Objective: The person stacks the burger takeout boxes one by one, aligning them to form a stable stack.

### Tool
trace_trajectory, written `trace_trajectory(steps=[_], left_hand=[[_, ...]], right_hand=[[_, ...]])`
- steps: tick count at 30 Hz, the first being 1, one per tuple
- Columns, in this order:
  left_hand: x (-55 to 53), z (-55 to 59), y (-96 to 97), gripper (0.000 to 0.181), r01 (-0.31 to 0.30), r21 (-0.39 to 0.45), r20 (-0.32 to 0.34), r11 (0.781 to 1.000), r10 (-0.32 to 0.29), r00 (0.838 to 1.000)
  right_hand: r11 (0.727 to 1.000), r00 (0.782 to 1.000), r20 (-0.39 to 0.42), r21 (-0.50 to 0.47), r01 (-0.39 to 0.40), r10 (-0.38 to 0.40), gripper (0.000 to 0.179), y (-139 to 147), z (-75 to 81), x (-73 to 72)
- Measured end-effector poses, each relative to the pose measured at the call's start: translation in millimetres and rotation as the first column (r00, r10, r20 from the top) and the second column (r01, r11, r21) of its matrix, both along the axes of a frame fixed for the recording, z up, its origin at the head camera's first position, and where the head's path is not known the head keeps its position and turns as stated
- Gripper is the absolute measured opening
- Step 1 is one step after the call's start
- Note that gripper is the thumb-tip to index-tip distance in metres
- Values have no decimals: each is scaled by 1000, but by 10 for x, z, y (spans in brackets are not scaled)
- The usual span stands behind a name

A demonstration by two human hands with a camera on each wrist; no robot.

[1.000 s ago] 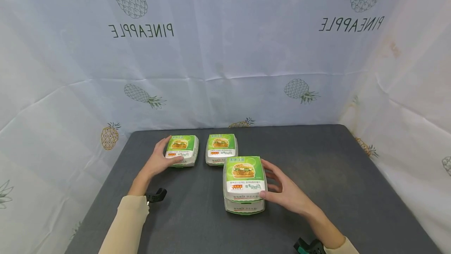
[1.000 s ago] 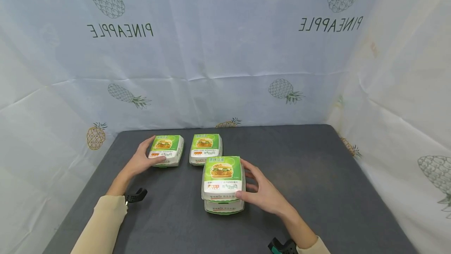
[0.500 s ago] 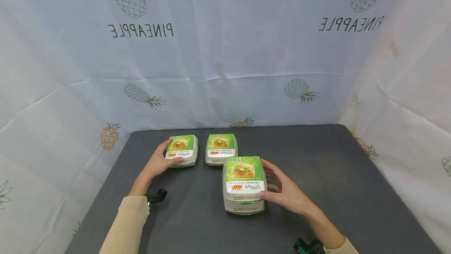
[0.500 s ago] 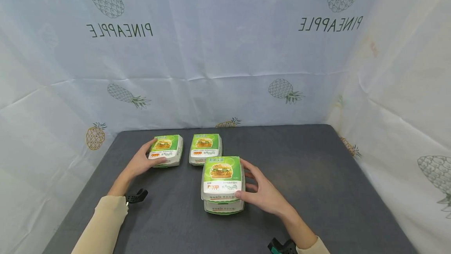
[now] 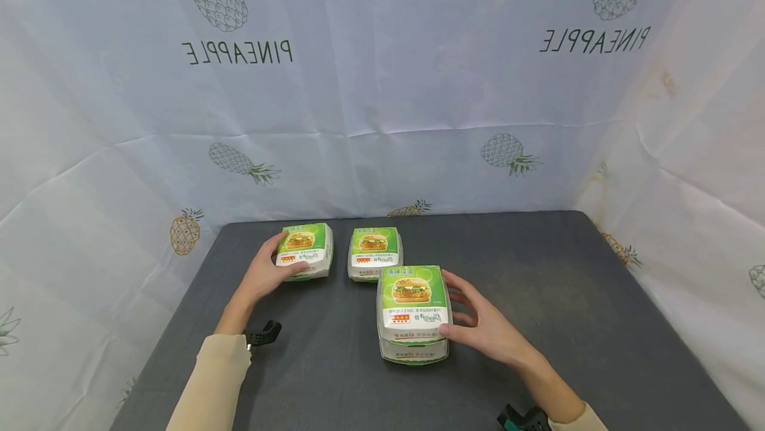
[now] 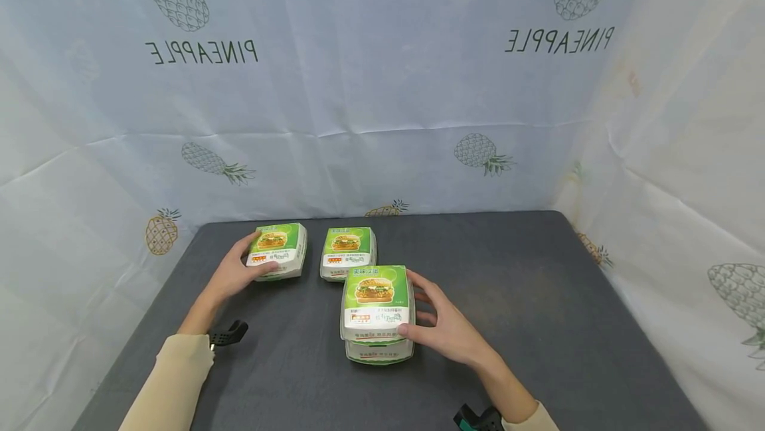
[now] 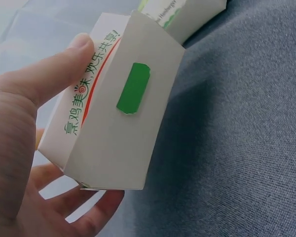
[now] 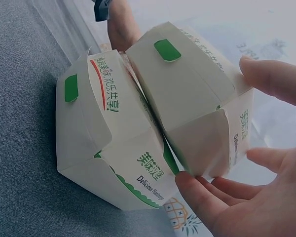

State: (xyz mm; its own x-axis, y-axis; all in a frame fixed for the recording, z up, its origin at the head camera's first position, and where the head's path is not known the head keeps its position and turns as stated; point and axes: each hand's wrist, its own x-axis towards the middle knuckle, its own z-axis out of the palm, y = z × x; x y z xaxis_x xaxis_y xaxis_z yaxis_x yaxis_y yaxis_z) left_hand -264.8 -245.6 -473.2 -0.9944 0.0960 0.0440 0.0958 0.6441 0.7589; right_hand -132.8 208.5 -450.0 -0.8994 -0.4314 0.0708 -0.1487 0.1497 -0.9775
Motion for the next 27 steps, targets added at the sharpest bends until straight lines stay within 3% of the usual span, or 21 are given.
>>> trace_trajectory(steps=[8, 27], left_hand=[[53, 80, 41, 104, 3, 15, -47, 1000, -2, 999], [278, 452, 275, 98, 5, 24, -126, 1000, -2, 992]], right_hand=[[1000, 1000, -1, 11, 14, -14, 88, -14, 7, 3], [1000, 1000, -2, 8, 14, -14, 87, -24, 15, 10]])
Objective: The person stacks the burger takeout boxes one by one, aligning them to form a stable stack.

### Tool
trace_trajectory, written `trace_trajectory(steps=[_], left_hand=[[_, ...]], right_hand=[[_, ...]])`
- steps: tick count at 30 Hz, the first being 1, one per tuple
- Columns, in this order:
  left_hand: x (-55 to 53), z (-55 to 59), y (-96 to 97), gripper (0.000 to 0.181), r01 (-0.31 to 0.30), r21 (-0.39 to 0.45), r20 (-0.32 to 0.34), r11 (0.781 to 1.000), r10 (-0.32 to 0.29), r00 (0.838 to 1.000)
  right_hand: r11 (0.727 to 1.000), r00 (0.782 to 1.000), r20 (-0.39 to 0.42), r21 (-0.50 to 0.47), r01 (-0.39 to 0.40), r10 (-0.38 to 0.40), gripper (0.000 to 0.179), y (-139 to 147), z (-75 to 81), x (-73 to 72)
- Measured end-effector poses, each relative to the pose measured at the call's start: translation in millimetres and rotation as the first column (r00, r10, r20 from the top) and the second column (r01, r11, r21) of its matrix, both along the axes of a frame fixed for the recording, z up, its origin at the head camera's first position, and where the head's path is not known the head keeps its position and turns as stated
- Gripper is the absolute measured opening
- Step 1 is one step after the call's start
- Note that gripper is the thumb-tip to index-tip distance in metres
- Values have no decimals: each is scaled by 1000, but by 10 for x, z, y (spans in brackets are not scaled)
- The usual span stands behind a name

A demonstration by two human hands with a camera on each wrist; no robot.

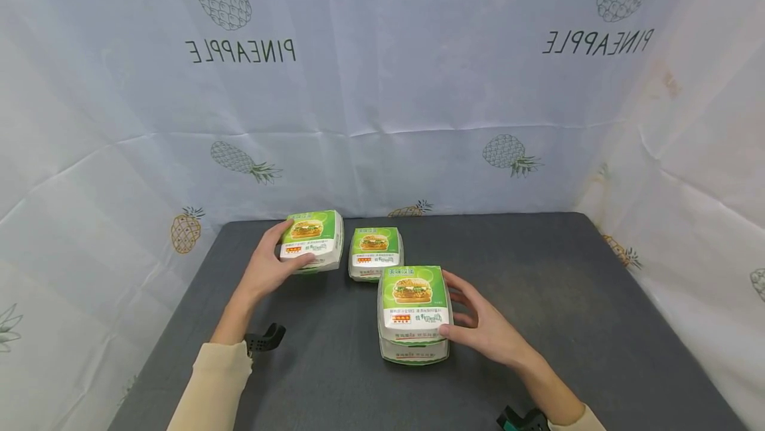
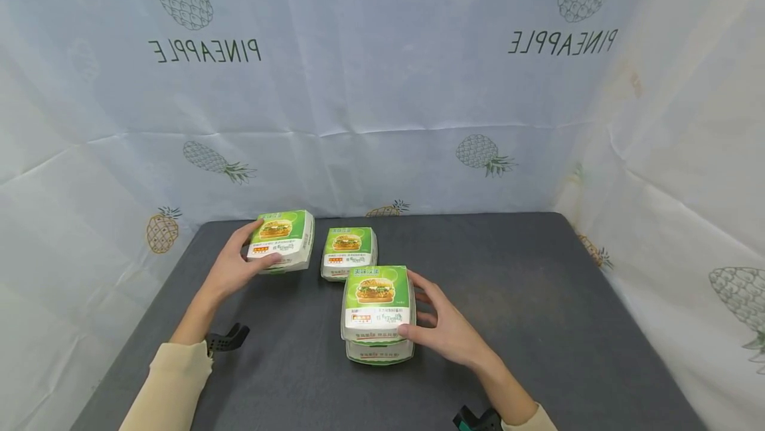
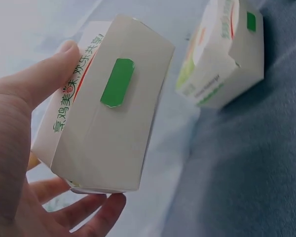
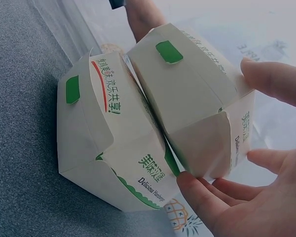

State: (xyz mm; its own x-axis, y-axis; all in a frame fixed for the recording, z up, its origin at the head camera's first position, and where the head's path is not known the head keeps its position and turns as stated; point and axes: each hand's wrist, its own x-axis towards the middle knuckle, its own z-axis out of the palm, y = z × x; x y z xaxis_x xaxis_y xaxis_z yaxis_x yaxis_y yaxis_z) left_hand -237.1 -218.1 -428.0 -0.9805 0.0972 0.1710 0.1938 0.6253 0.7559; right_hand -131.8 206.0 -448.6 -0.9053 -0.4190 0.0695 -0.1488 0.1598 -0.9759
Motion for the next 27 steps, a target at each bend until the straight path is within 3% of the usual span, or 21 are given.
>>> trace_trajectory(steps=[7, 27], left_hand=[[70, 128, 107, 96, 11, 7, -25, 1000, -11, 1000], [329, 395, 403, 86, 124, 106, -83, 987, -116, 990]], right_hand=[[1000, 1000, -3, -3, 2, -2, 87, -6, -3, 2], [1000, 1000, -21, 16, 20, -19, 87, -18, 5, 6]])
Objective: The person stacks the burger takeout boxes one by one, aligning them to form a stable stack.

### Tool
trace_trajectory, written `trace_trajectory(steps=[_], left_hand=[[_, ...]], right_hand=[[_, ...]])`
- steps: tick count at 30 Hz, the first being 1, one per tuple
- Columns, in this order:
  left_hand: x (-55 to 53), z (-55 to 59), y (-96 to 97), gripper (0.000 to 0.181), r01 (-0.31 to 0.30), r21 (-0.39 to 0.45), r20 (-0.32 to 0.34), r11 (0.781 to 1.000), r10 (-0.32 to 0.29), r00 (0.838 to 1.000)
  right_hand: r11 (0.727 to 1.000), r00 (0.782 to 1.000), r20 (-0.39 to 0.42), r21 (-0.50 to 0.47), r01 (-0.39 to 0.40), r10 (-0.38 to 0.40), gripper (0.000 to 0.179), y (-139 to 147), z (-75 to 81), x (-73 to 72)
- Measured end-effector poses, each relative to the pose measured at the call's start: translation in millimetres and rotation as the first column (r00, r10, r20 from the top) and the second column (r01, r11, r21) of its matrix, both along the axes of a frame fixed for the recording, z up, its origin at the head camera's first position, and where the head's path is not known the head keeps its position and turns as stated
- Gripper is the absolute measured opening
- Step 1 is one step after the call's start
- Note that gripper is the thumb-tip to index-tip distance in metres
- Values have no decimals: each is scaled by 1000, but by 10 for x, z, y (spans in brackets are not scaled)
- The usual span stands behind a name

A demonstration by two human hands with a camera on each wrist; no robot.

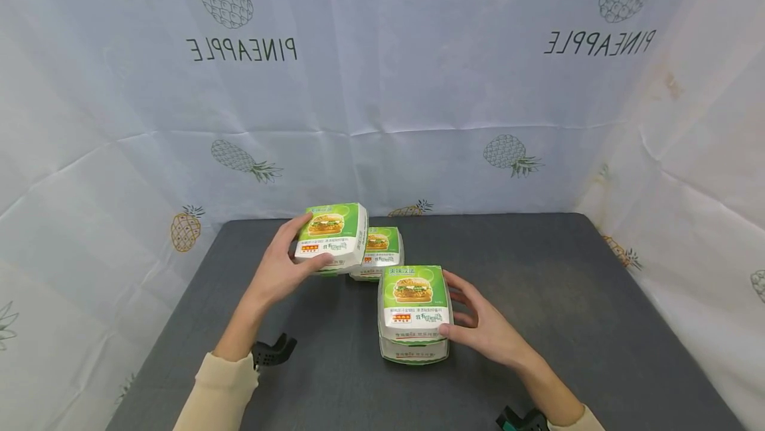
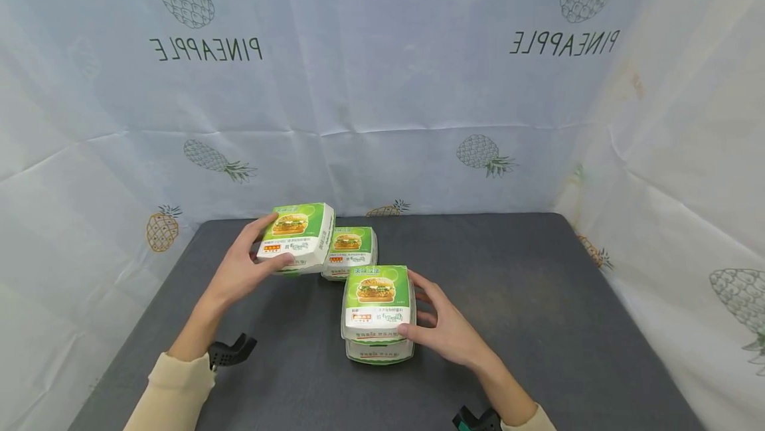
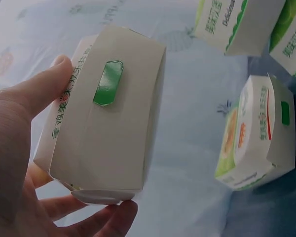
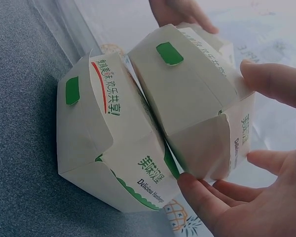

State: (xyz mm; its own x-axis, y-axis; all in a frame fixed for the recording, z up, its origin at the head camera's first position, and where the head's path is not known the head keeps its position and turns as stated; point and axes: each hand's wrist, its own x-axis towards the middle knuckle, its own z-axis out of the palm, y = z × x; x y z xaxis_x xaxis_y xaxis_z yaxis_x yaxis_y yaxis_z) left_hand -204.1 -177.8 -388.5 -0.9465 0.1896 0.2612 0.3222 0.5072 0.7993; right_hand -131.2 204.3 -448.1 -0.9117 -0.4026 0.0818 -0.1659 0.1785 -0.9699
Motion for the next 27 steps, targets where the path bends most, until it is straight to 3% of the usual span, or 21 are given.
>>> trace_trajectory(steps=[8, 27], left_hand=[[97, 74, 125, 86, 26, -23, -57, 999, -27, 998], [276, 111, 394, 88, 108, 16, -61, 994, -106, 992]], right_hand=[[1000, 1000, -13, -9, -4, 4, 86, 2, -8, -4], [1000, 999, -34, 5, -5, 5, 86, 7, -23, -2]])
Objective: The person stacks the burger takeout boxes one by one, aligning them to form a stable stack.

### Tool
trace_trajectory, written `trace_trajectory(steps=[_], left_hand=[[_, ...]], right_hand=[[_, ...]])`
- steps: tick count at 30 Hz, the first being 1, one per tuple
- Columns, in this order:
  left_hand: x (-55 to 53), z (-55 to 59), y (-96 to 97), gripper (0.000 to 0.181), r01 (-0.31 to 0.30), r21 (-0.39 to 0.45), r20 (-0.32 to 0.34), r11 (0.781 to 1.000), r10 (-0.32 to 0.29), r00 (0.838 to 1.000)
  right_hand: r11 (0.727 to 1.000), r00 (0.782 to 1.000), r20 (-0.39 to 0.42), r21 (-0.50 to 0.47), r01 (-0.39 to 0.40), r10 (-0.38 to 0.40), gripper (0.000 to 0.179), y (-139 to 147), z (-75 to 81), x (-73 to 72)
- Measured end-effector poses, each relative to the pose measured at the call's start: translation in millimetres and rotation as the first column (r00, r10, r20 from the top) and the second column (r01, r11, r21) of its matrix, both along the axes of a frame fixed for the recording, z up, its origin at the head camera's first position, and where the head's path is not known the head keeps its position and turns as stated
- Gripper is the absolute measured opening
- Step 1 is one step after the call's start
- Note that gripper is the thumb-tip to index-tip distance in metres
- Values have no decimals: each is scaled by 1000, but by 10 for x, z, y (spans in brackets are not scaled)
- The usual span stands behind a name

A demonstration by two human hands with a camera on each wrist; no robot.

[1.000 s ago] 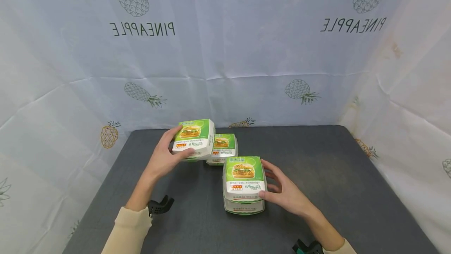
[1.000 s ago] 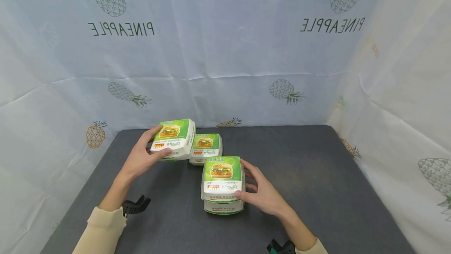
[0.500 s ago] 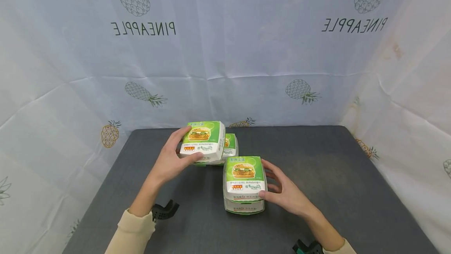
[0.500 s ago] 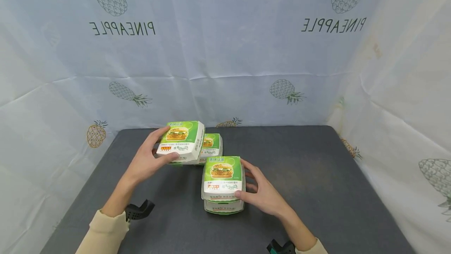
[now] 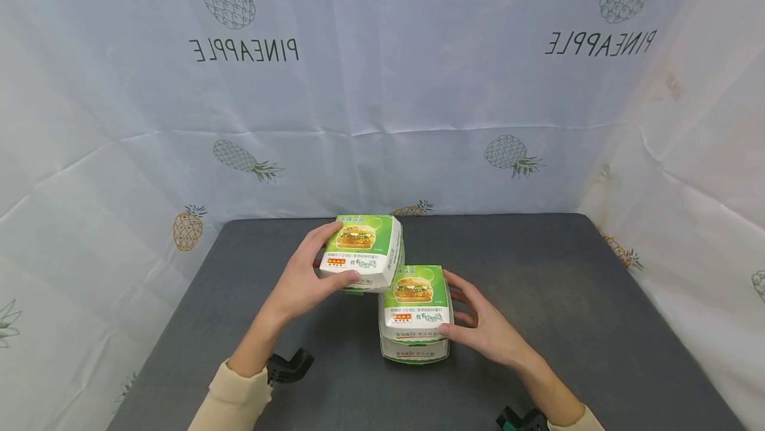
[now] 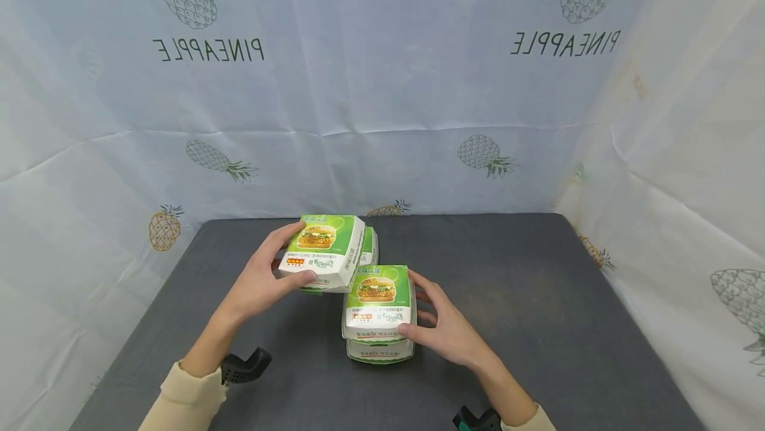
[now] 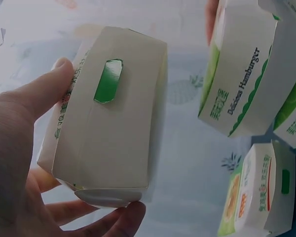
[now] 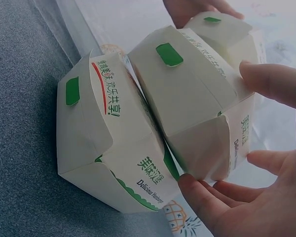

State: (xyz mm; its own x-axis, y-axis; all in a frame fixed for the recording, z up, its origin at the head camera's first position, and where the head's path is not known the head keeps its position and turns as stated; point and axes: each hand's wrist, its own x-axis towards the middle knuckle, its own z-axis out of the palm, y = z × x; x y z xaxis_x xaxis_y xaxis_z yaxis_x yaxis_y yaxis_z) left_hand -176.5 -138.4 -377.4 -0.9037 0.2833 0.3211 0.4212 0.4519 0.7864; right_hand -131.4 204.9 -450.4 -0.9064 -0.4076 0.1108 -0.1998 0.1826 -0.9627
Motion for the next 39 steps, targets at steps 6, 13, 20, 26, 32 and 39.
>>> trace_trajectory(steps=[6, 13, 20, 26, 32, 39], left_hand=[[45, -11, 92, 88, 44, 23, 14, 999, -44, 999], [71, -42, 182, 87, 71, 10, 2, 997, -71, 997], [103, -76, 244, 88, 86, -7, 0, 996, -86, 996], [134, -98, 305, 89, 94, -14, 5, 995, -94, 996], [167, -101, 364, 88, 109, -5, 14, 994, -109, 994], [190, -112, 432, 89, 121, -26, 2, 992, -121, 993]], right_hand=[[1000, 1000, -3, 1, 3, -3, 86, 1, -6, -3], [1000, 1000, -6, 8, 9, -9, 86, -1, -6, -3], [1000, 1000, -19, 10, 9, -9, 86, -4, -4, -1], [1000, 1000, -6, 18, 16, -16, 86, -7, 7, 7], [1000, 1000, 2, 19, 19, -19, 85, -6, 6, 10], [1000, 1000, 5, 14, 19, -19, 85, -4, 5, 13]])
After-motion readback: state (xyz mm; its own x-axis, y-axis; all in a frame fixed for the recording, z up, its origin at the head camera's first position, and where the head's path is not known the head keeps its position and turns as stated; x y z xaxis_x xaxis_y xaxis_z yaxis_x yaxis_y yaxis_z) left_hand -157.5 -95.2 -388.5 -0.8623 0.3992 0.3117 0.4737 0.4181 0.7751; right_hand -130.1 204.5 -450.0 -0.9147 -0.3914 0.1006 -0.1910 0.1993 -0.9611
